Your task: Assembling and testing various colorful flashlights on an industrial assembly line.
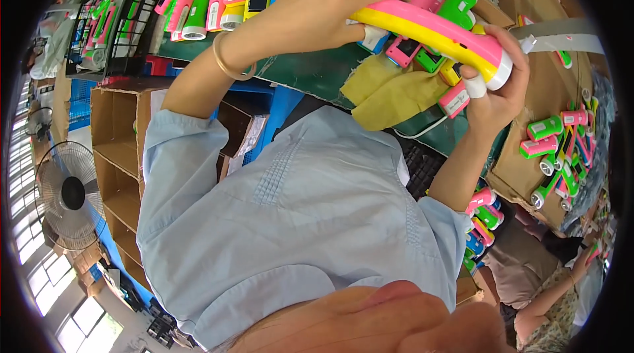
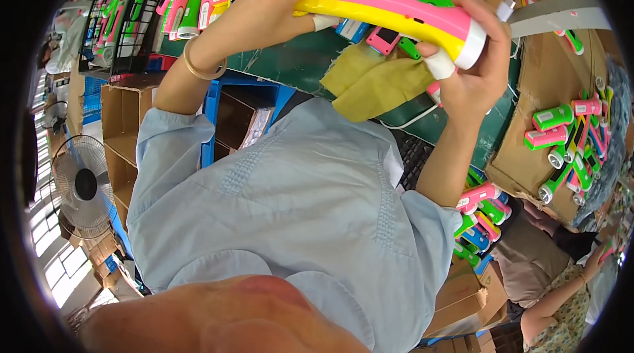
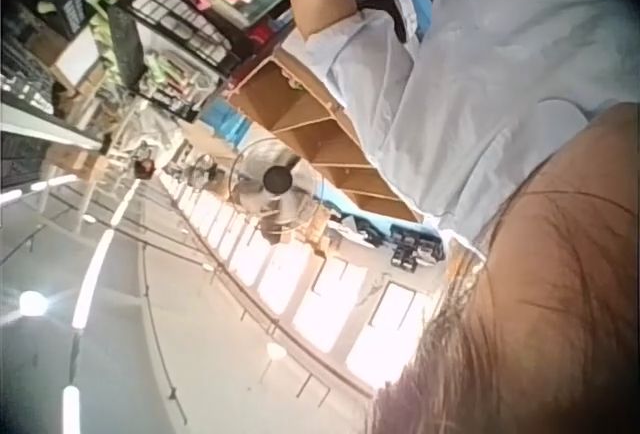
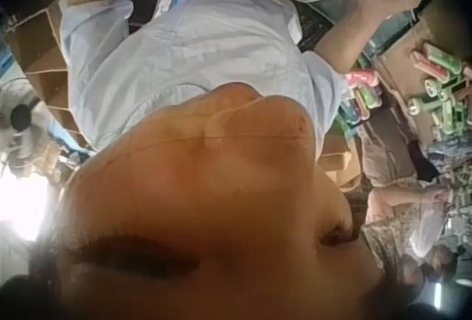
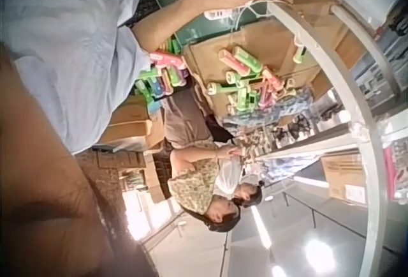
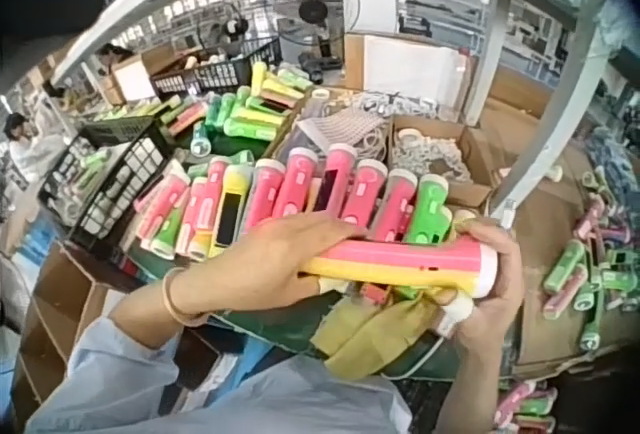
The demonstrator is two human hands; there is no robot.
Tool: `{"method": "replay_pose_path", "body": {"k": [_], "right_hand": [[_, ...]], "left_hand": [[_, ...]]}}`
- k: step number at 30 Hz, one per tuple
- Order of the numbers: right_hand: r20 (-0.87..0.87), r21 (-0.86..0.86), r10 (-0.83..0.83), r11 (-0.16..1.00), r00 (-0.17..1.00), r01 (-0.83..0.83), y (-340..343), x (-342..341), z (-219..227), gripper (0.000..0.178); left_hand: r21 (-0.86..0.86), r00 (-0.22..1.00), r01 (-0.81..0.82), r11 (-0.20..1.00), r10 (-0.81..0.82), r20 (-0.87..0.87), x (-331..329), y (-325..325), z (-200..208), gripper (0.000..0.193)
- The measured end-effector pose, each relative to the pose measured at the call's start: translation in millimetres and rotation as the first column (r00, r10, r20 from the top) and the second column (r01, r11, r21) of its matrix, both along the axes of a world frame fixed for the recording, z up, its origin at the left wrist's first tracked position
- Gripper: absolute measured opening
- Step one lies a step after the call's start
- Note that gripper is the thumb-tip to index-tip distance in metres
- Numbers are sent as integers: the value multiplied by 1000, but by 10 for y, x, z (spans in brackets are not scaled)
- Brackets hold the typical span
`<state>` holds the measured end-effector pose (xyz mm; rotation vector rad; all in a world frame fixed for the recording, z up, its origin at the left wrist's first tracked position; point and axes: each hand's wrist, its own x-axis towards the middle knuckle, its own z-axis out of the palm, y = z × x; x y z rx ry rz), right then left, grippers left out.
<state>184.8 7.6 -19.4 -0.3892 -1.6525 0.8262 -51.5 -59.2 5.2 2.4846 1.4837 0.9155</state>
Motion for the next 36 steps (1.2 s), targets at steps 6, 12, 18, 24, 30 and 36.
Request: {"method": "replay_pose_path", "body": {"k": [6,12,18,24,30,36], "right_hand": [[63,17,-149,989,987,148,47,45,-89,36],[1,-427,-23,904,1000,21,-2,53,-24,22],[110,-483,225,863,968,-146,-1,-45,-57,39],[242,-381,281,908,929,-176,-74,-237,-180,45],[487,-115,75,993,870,-21,-73,-218,-285,33],[712,-106,-3,988,702,111,0,-241,-447,29]], "left_hand": [[93,985,36,995,-51,163,172,-158,-112,47],[-598,634,390,700,266,726,287,-349,-233,44],[-581,635,545,605,154,757,266,-348,-542,84],[-680,657,565,467,244,713,506,-263,-353,42],[-738,856,249,627,215,471,599,-277,-436,47],[-735,952,-11,678,232,200,674,-249,-560,48]]}}
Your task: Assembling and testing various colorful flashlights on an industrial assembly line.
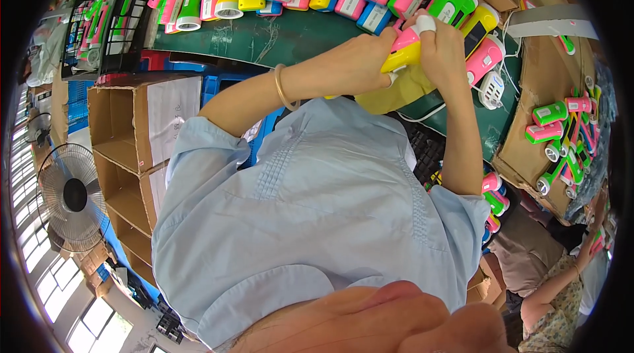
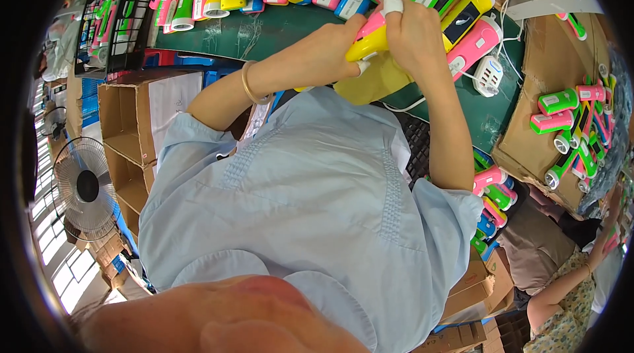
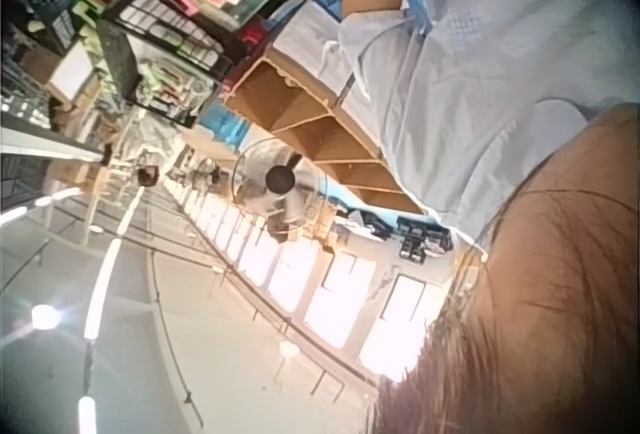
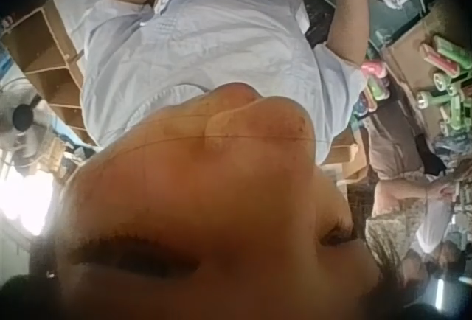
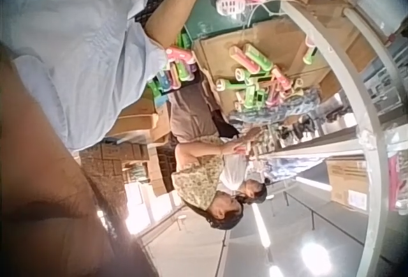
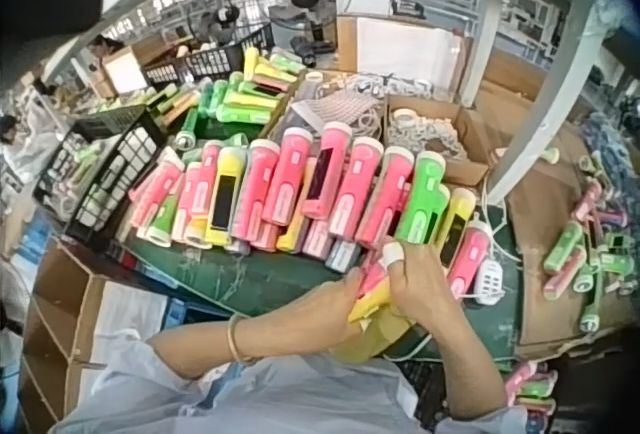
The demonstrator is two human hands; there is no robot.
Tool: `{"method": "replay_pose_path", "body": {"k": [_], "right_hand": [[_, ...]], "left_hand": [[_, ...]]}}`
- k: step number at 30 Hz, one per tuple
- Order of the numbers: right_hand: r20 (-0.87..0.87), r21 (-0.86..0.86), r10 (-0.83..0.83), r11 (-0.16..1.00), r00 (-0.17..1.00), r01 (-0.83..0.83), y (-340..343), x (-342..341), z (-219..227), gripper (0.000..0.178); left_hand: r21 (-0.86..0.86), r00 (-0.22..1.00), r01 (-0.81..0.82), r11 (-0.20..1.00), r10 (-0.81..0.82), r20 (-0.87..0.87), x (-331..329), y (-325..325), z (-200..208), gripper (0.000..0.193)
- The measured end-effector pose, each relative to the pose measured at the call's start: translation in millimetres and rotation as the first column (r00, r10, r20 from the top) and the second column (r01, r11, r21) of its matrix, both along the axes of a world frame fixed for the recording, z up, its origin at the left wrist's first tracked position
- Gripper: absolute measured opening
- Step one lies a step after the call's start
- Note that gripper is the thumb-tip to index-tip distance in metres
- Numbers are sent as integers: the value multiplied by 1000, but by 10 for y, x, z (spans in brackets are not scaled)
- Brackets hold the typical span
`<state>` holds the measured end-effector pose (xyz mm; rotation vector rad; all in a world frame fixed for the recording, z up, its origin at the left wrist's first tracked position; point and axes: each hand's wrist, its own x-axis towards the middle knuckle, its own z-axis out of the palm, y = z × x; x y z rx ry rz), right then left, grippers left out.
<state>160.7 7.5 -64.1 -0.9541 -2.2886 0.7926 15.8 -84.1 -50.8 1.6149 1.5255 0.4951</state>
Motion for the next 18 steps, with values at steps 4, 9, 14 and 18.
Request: {"method": "replay_pose_path", "body": {"k": [4,9,14,18], "right_hand": [[-314,-230,109,955,943,-188,-70,-14,45,20],[-533,-466,-42,848,845,-252,-71,476,267,22],[145,-116,-70,989,987,87,14,378,278,22],[69,-74,-76,994,995,81,-294,36,382,26]], "left_hand": [[98,997,58,993,-62,39,-71,-38,-105,52],[-256,531,455,853,-28,847,-200,-87,-64,63],[-39,653,296,954,-172,737,-174,-16,-209,55],[-28,765,176,984,-119,633,37,-122,-123,49]]}}
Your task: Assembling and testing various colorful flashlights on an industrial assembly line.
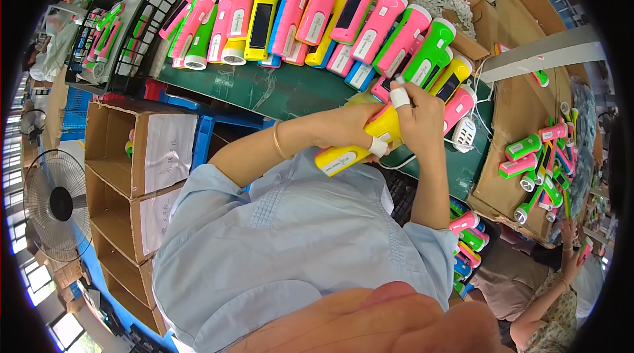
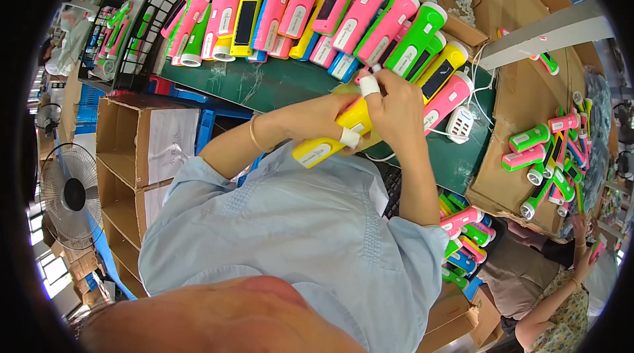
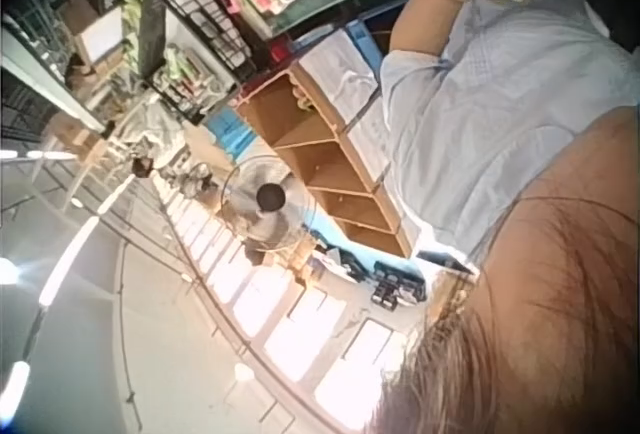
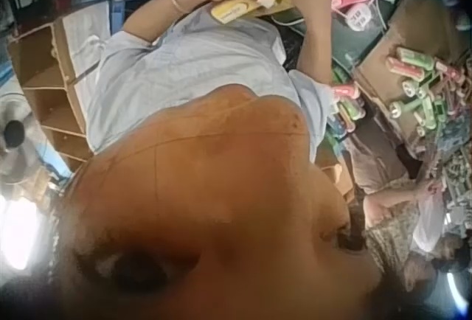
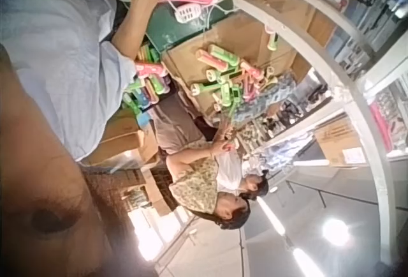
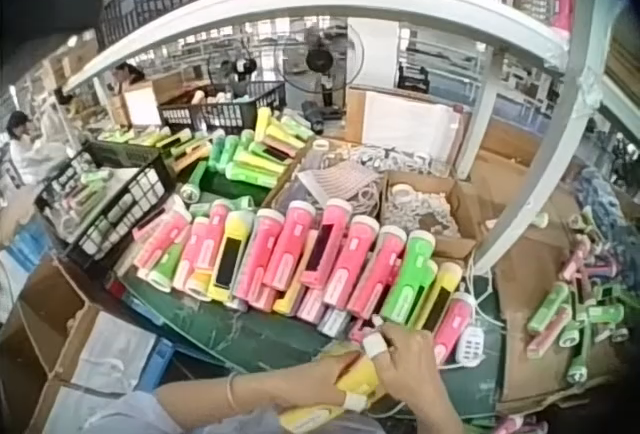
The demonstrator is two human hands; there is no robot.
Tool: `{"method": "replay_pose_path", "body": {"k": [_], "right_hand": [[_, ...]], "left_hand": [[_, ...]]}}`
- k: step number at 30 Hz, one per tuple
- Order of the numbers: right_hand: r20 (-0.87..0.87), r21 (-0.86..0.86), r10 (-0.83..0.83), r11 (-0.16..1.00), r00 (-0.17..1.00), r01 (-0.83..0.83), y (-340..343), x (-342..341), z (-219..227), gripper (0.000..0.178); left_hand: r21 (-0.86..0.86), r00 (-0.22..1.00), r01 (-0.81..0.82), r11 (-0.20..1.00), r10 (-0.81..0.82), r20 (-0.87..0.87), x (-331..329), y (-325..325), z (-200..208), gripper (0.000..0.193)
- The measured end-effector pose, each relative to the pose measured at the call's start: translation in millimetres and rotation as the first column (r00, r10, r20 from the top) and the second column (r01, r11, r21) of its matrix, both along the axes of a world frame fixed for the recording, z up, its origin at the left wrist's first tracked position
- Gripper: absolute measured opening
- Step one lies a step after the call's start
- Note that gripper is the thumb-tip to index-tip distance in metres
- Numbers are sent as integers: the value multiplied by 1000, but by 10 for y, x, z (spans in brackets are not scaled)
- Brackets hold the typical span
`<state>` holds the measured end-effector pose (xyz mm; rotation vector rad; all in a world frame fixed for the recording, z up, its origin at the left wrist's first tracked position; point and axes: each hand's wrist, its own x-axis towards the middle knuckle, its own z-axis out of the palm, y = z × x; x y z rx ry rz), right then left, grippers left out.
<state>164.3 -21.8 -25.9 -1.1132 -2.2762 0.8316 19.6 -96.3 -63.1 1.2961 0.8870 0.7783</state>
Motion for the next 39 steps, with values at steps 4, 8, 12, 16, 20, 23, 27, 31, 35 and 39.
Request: {"method": "replay_pose_path", "body": {"k": [4,8,12,16,20,23,27,31,35,39], "right_hand": [[-448,-93,-186,983,874,161,60,131,-242,20],[-317,-415,-245,904,916,99,-61,345,-599,20],[-310,-456,-281,882,908,118,-228,417,-834,19],[-302,-497,-324,856,896,142,-313,432,-912,19],[-327,-503,-323,855,888,126,-348,400,-932,19],[-309,-494,-331,857,892,147,-352,402,-898,20],[-327,-547,-423,814,845,196,-260,543,-745,23],[-505,-396,-489,863,711,313,68,1125,-469,25],[-747,-283,-473,863,468,419,-31,1842,217,28],[-751,-258,-486,839,448,479,-349,2076,402,29]], "left_hand": [[-430,790,-124,894,351,503,-42,91,8,43],[-530,581,-65,846,464,669,-41,242,76,35],[-560,510,19,828,474,718,-30,300,-2,39],[-580,559,-3,815,482,674,-36,321,-25,39],[-582,545,3,813,487,683,-38,318,-49,35],[-573,650,-105,813,492,579,19,312,-48,42],[-504,809,-109,857,372,456,190,257,-3,36],[-429,983,136,893,-68,169,598,119,-138,42],[-44,757,599,800,-584,-293,1495,136,-446,55],[11,760,587,809,-546,-353,2785,185,-571,60]]}}
